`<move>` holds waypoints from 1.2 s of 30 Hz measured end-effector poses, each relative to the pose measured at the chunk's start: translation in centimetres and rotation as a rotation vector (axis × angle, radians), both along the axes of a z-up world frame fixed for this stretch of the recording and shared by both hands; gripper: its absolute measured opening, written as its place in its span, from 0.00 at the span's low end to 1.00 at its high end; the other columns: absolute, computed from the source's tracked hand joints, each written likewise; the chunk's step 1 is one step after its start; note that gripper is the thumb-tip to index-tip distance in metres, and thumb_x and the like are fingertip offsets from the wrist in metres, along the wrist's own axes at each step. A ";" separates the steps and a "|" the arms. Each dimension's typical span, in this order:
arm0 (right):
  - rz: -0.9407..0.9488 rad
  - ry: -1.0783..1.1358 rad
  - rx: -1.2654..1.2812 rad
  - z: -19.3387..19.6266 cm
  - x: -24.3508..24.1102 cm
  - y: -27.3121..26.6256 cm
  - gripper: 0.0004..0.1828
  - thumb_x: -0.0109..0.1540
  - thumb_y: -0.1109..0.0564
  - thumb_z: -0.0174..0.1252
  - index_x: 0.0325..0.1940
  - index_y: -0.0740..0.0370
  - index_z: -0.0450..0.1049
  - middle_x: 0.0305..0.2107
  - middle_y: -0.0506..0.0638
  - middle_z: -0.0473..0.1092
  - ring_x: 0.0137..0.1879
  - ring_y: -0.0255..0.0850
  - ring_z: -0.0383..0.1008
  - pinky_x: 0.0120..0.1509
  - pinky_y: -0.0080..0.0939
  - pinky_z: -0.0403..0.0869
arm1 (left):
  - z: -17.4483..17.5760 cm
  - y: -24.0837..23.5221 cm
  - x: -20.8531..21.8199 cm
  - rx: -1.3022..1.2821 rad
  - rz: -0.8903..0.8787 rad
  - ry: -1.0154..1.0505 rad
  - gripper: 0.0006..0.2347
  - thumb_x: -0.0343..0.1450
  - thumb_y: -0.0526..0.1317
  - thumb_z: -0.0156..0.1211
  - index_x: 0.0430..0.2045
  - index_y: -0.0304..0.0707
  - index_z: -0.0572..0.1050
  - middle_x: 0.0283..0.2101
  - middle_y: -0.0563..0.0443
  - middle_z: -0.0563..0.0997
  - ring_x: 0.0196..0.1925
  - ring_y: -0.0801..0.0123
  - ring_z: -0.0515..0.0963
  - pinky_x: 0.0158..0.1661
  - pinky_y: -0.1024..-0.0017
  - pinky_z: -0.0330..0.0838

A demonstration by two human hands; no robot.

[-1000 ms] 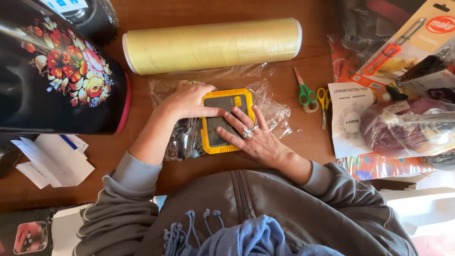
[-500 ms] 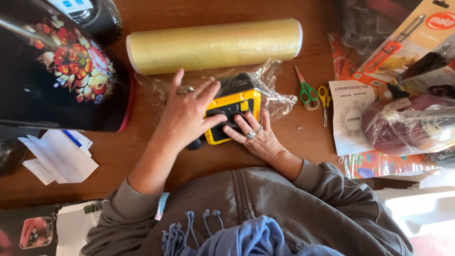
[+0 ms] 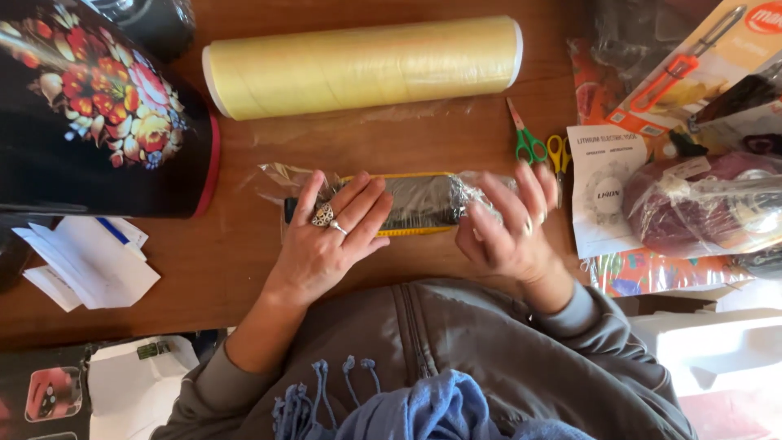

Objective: The recorder is wrapping a yellow LED work light with clear plastic wrap and using a small utility cutter to trim the excess.

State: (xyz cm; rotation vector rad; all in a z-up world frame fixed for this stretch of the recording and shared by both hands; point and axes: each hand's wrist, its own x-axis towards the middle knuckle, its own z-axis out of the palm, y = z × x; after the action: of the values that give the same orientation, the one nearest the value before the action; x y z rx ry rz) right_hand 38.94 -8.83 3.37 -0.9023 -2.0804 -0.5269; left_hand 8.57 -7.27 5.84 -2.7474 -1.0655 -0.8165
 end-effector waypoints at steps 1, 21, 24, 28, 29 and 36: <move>-0.001 0.001 -0.006 1.0 0.0 0.1 0.32 0.60 0.62 0.64 0.67 0.54 0.62 0.63 0.59 0.62 0.70 0.61 0.57 0.75 0.71 0.55 | 0.0 -0.2 0.0 -0.006 -0.001 0.001 0.25 0.66 0.49 0.74 0.56 0.40 0.76 0.65 0.51 0.74 0.70 0.64 0.70 0.72 0.46 0.51; 0.095 -0.007 -0.349 5.2 0.6 -0.6 0.18 0.54 0.67 0.67 0.48 0.61 0.80 0.41 0.48 0.74 0.47 0.44 0.75 0.54 0.47 0.73 | 2.1 2.6 4.6 -0.220 0.045 0.142 0.49 0.62 0.74 0.56 0.64 0.24 0.65 0.66 0.31 0.69 0.73 0.49 0.62 0.72 0.47 0.42; 0.062 0.006 -0.299 4.8 1.5 -1.4 0.17 0.55 0.71 0.69 0.47 0.61 0.79 0.40 0.48 0.73 0.45 0.44 0.75 0.52 0.47 0.74 | 2.0 2.7 4.8 -0.247 0.067 0.151 0.49 0.62 0.75 0.56 0.63 0.23 0.66 0.63 0.30 0.71 0.71 0.47 0.64 0.71 0.47 0.45; 0.061 0.022 -0.316 5.0 2.8 -2.5 0.18 0.55 0.73 0.69 0.46 0.62 0.78 0.39 0.48 0.72 0.43 0.44 0.75 0.49 0.46 0.74 | 1.8 2.6 4.8 -0.267 0.075 0.142 0.49 0.61 0.75 0.57 0.63 0.23 0.66 0.62 0.31 0.72 0.70 0.47 0.65 0.70 0.47 0.46; 0.049 0.054 -0.328 5.1 3.2 -2.8 0.18 0.55 0.73 0.69 0.46 0.62 0.78 0.38 0.48 0.72 0.43 0.44 0.75 0.49 0.46 0.74 | 1.9 2.6 4.8 -0.274 0.074 0.137 0.49 0.61 0.74 0.57 0.62 0.23 0.66 0.62 0.31 0.72 0.70 0.47 0.65 0.70 0.47 0.46; 0.153 0.173 -0.310 3.0 3.9 -2.7 0.40 0.61 0.44 0.68 0.68 0.67 0.60 0.62 0.67 0.61 0.70 0.67 0.63 0.74 0.70 0.65 | 3.3 2.6 5.3 -0.329 0.096 0.173 0.52 0.56 0.73 0.62 0.65 0.23 0.61 0.66 0.30 0.67 0.74 0.47 0.58 0.70 0.41 0.37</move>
State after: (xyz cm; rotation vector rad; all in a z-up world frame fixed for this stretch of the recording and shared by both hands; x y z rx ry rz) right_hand 42.87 -11.50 6.37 -0.9164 -2.0818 -0.0420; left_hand 13.83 -4.63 9.16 -2.9280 -1.3899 -0.4115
